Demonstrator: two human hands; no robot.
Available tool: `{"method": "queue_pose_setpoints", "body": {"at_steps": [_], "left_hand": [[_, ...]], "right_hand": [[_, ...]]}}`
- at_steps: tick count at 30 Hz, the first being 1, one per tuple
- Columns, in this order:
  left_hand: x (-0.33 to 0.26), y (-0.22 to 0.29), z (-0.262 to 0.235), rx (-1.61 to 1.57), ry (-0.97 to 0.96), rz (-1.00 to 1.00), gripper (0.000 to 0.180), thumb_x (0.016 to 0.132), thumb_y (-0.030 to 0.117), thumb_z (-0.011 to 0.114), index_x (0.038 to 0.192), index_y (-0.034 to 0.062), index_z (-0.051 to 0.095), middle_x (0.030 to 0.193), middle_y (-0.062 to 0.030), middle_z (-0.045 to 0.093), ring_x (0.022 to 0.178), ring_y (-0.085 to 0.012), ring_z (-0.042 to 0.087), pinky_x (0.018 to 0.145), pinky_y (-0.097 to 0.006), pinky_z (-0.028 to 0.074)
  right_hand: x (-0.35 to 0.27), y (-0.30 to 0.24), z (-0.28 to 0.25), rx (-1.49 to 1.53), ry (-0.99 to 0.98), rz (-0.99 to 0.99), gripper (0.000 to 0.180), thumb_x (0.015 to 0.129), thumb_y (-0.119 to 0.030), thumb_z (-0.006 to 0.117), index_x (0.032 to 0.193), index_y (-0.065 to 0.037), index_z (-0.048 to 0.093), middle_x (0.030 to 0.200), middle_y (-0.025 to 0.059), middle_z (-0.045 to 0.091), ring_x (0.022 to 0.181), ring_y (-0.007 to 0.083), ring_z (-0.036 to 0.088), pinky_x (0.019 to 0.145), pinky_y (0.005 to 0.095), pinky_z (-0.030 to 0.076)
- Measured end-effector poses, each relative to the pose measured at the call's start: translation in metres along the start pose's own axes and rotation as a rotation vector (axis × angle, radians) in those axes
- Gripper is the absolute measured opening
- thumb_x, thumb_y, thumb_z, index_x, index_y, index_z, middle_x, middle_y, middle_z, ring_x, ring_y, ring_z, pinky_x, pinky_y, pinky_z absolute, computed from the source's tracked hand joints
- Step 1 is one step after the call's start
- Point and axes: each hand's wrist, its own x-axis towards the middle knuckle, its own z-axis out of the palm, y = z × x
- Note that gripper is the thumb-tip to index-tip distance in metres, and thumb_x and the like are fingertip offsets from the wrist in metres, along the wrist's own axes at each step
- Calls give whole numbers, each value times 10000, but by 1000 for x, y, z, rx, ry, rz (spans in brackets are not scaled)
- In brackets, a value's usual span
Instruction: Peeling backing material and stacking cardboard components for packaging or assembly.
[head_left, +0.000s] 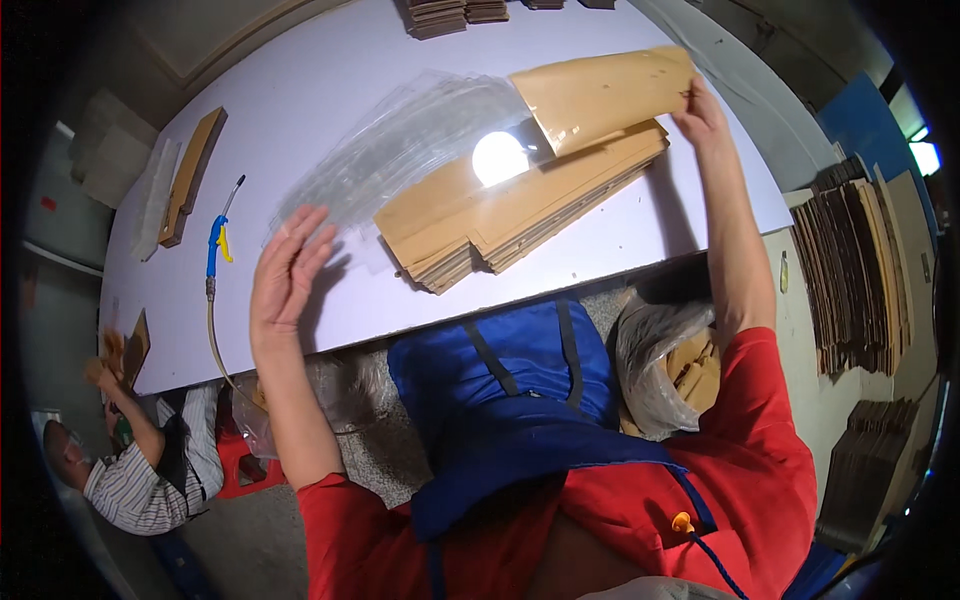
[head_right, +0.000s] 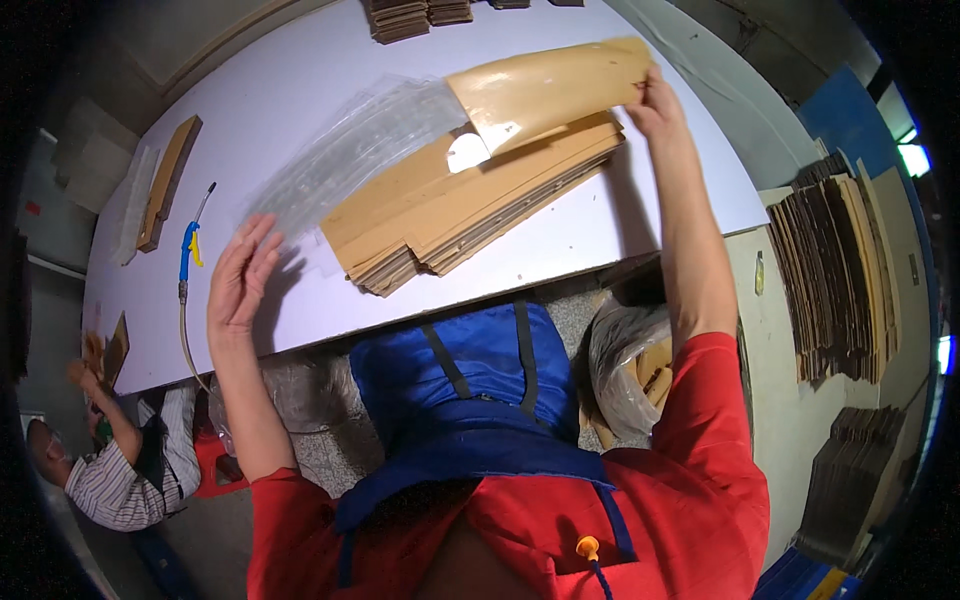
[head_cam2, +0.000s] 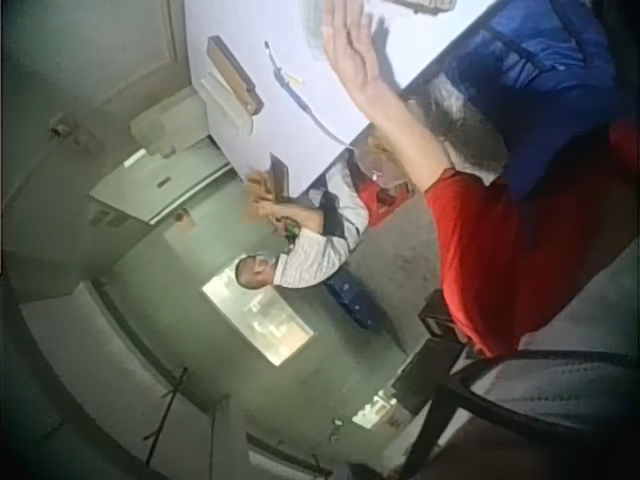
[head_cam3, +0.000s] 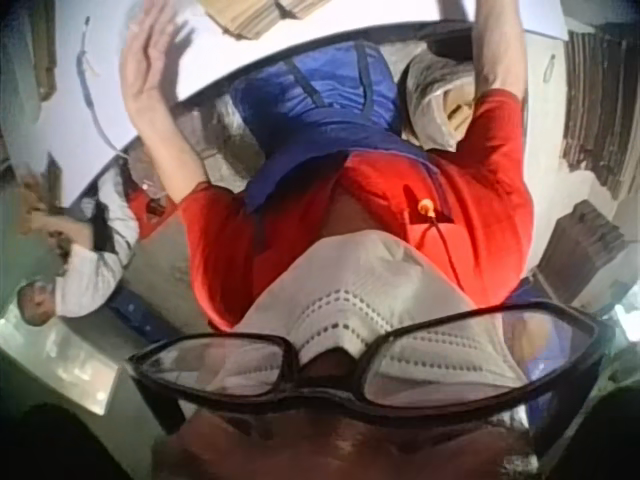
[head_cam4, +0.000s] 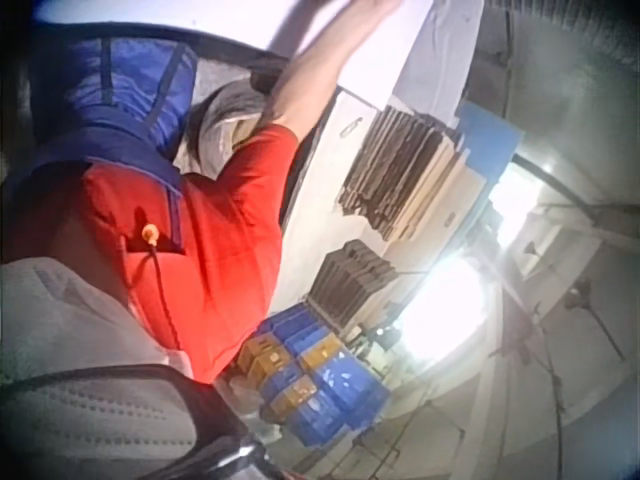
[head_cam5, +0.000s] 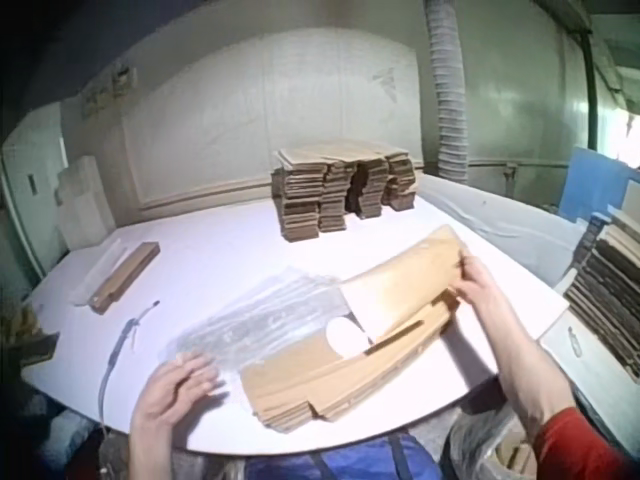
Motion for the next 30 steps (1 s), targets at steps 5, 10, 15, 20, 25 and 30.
{"method": "queue_pose_setpoints", "body": {"at_steps": [5, 10, 15, 20, 25, 30], "left_hand": [[-7, 28, -81, -6, 18, 32, 480, 1055, 11, 459, 1512, -100, 360, 1451, -273, 557, 1173, -326, 696, 934, -342, 628], [-3, 40, -99, -19, 155, 119, 489, 1056, 18, 469, 1513, -109, 353, 1467, -269, 544, 1170, -329, 695, 929, -317, 624], [21, 41, -92, 109, 304, 137, 512, 1049, 53, 517, 1513, -101, 367, 1479, -258, 537, 1187, -324, 679, 959, -324, 605], [25, 5, -57, 737, 507, 363, 563, 1023, 120, 596, 1522, -54, 399, 1483, -230, 540, 1263, -334, 618, 1050, -381, 538], [-7, -51, 48, 1197, 209, 492, 564, 905, 194, 733, 1426, 44, 576, 1471, -146, 573, 1350, -319, 542, 1135, -407, 440], [-24, -89, 55, 1328, 27, 589, 344, 826, 209, 797, 1101, 6, 758, 1333, -133, 676, 1314, -320, 582, 1097, -386, 468]], "right_hand": [[-5, -59, -45, -74, -70, -115, 387, 1074, -255, 521, 1287, 64, 573, 1217, 202, 657, 1039, 264, 696, 863, 329, 603], [31, -120, -94, -143, -125, -244, 358, 1061, -249, 538, 1252, 43, 617, 1185, 186, 689, 1034, 268, 707, 848, 336, 600], [64, -202, -132, -213, -127, -353, 336, 1051, -244, 551, 1224, 26, 652, 1160, 173, 714, 1030, 272, 716, 836, 342, 598], [43, -158, 8, -1259, 568, -891, 538, 1054, -477, 538, 1182, 16, 711, 1159, 103, 747, 959, 250, 677, 816, 327, 541], [5, -48, 80, -1520, 79, -895, 511, 1073, -599, 265, 854, -189, 476, 760, -1, 517, 696, 154, 516, 893, 447, 490], [-104, 125, 150, -1482, -427, -952, 423, 842, 62, 667, 1220, -118, 737, 1179, 38, 746, 961, 241, 698, 867, 354, 581]]}}
